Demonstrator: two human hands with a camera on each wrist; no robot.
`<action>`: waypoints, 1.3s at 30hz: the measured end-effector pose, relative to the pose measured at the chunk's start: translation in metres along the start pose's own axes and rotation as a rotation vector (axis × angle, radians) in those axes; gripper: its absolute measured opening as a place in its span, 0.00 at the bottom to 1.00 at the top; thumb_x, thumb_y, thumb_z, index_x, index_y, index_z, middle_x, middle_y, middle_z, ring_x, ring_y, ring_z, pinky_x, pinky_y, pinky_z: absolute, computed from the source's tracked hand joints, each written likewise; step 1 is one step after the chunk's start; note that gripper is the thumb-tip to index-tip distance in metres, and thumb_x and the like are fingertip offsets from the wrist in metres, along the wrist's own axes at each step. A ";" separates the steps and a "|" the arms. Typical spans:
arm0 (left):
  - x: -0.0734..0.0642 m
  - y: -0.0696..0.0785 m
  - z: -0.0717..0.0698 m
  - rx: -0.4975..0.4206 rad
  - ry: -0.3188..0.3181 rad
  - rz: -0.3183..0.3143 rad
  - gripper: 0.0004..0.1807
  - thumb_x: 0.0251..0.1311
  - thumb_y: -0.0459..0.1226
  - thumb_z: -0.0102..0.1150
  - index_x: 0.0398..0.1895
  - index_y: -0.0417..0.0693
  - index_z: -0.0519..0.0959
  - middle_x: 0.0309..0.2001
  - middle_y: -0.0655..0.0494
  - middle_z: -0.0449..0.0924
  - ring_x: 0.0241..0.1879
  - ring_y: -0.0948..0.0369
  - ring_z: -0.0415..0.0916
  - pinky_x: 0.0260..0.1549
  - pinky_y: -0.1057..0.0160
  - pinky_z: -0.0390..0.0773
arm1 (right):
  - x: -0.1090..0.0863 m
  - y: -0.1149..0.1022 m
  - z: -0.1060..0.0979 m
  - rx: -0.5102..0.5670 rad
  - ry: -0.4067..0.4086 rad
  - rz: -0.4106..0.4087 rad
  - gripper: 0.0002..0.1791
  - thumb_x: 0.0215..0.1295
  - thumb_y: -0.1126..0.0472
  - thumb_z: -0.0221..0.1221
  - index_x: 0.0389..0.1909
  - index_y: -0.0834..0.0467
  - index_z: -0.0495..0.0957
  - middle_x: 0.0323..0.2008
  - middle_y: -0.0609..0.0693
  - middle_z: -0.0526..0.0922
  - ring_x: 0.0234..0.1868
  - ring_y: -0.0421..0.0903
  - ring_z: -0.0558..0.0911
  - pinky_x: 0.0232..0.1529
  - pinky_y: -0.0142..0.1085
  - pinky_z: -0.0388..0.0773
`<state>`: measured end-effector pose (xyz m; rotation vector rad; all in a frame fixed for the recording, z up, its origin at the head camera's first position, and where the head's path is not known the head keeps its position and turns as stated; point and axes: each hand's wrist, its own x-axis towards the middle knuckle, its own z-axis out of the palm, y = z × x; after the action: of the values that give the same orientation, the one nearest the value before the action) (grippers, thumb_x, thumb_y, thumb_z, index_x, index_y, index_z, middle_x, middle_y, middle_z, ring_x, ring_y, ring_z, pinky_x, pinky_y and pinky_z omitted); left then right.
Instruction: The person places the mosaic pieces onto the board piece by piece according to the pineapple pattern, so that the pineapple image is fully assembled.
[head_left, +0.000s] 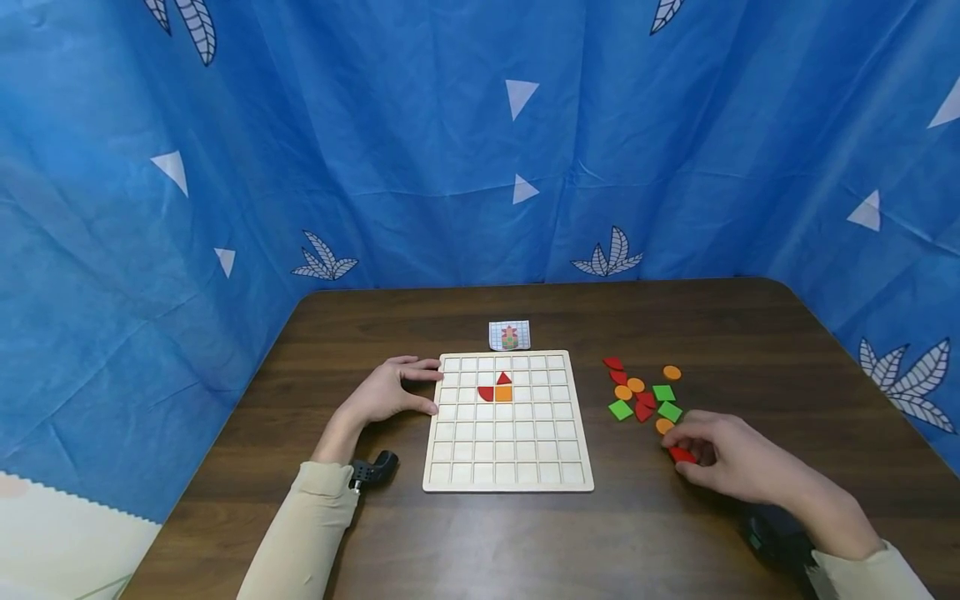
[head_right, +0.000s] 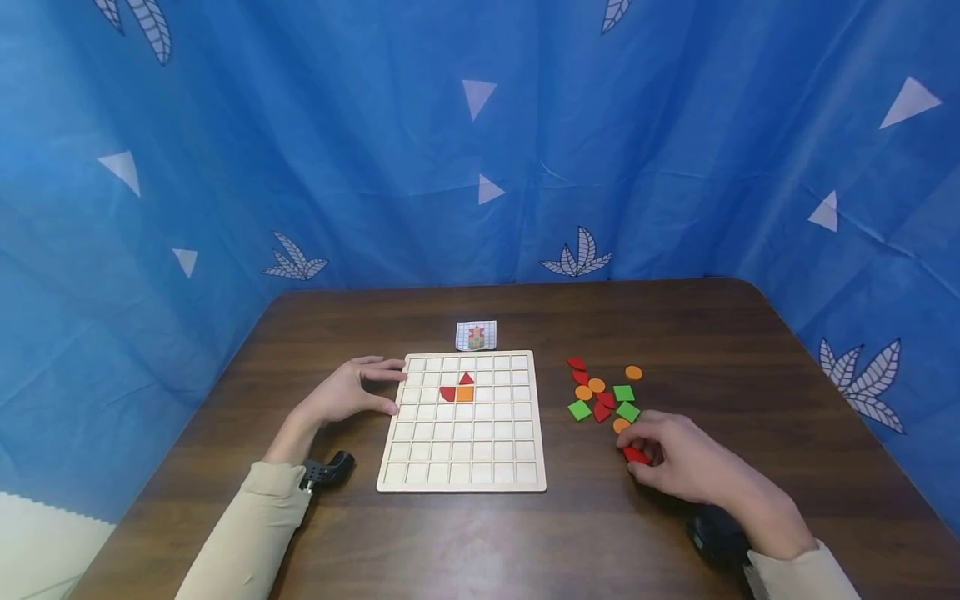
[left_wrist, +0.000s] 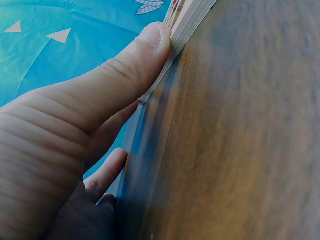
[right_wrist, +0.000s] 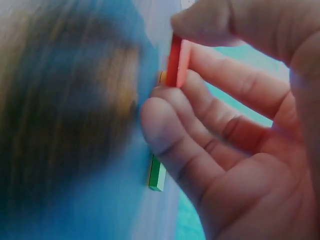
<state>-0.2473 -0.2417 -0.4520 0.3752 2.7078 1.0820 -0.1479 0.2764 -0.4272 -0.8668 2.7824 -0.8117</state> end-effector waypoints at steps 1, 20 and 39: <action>0.000 0.000 0.000 -0.001 0.001 0.002 0.33 0.45 0.53 0.82 0.59 0.62 0.86 0.71 0.64 0.76 0.80 0.48 0.51 0.77 0.36 0.54 | 0.001 0.000 0.000 -0.002 0.006 -0.002 0.16 0.57 0.62 0.75 0.46 0.53 0.85 0.34 0.38 0.78 0.29 0.30 0.71 0.26 0.27 0.72; 0.000 0.001 0.000 0.003 -0.006 0.027 0.33 0.46 0.52 0.82 0.59 0.61 0.86 0.70 0.63 0.76 0.80 0.47 0.51 0.77 0.36 0.54 | 0.043 -0.022 0.001 0.101 0.062 0.040 0.12 0.66 0.61 0.69 0.49 0.50 0.86 0.47 0.46 0.86 0.37 0.35 0.77 0.30 0.28 0.79; -0.001 0.002 0.001 0.025 0.003 0.028 0.32 0.47 0.52 0.81 0.59 0.62 0.86 0.70 0.63 0.76 0.80 0.46 0.52 0.76 0.35 0.55 | 0.102 -0.057 0.013 0.119 0.029 0.053 0.20 0.58 0.65 0.74 0.53 0.57 0.84 0.38 0.46 0.83 0.34 0.41 0.79 0.34 0.29 0.84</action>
<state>-0.2454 -0.2401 -0.4509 0.4166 2.7290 1.0571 -0.2008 0.1740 -0.4038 -0.7636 2.7354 -0.9771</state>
